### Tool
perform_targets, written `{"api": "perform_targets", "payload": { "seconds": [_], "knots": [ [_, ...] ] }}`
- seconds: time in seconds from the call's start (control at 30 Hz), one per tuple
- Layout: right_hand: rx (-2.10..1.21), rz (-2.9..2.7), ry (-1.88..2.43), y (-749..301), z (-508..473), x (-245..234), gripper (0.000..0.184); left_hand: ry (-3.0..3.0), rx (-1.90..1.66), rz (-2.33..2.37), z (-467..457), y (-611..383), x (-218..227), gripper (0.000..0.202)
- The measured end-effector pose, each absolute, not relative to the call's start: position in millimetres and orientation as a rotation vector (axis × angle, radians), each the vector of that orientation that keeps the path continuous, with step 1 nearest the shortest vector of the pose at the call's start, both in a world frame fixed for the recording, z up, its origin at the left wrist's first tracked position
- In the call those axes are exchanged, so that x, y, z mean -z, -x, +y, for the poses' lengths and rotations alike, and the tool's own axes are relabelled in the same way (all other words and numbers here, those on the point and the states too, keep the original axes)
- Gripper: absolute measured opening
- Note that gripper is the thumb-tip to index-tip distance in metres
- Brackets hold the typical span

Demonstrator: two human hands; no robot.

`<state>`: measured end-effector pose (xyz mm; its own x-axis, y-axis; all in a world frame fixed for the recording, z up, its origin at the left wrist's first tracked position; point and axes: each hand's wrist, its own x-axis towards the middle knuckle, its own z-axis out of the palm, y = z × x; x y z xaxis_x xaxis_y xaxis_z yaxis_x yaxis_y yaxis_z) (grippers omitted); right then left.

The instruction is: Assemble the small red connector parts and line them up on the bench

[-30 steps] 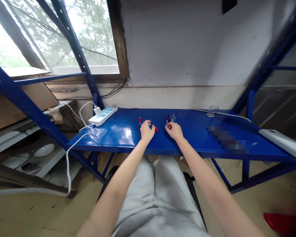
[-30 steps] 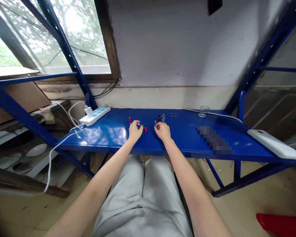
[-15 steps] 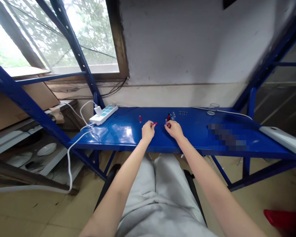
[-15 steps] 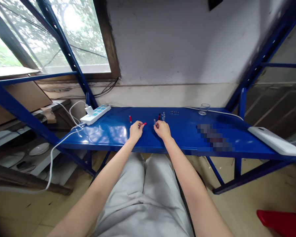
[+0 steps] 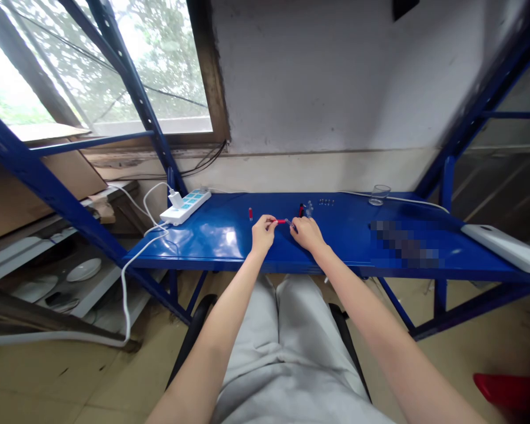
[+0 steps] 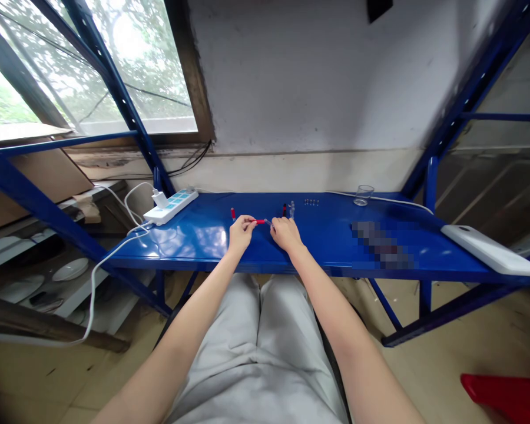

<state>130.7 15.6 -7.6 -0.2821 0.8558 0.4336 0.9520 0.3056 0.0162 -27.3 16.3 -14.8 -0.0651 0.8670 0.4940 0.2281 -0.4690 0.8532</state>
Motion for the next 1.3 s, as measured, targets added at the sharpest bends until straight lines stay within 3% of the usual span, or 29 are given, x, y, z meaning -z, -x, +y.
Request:
{"api": "perform_targets", "payload": {
  "seconds": [0.43, 0.87, 1.3],
  "knots": [
    [0.408, -2.233, 1.642, -130.9, 14.6, 8.0, 0.019, -1.826, -1.575, 1.206, 15.2, 25.3, 13.7, 0.017],
    [0.290, -2.060, 1.728, -136.3, 16.6, 10.5, 0.015, -2.528, -1.200, 0.925, 1.4, 18.7, 3.5, 0.062],
    [0.363, -2.042, 1.720, -137.7, 16.4, 10.7, 0.017, -2.679, -1.051, 1.045, 3.6, 16.6, 4.5, 0.062]
  ]
}}
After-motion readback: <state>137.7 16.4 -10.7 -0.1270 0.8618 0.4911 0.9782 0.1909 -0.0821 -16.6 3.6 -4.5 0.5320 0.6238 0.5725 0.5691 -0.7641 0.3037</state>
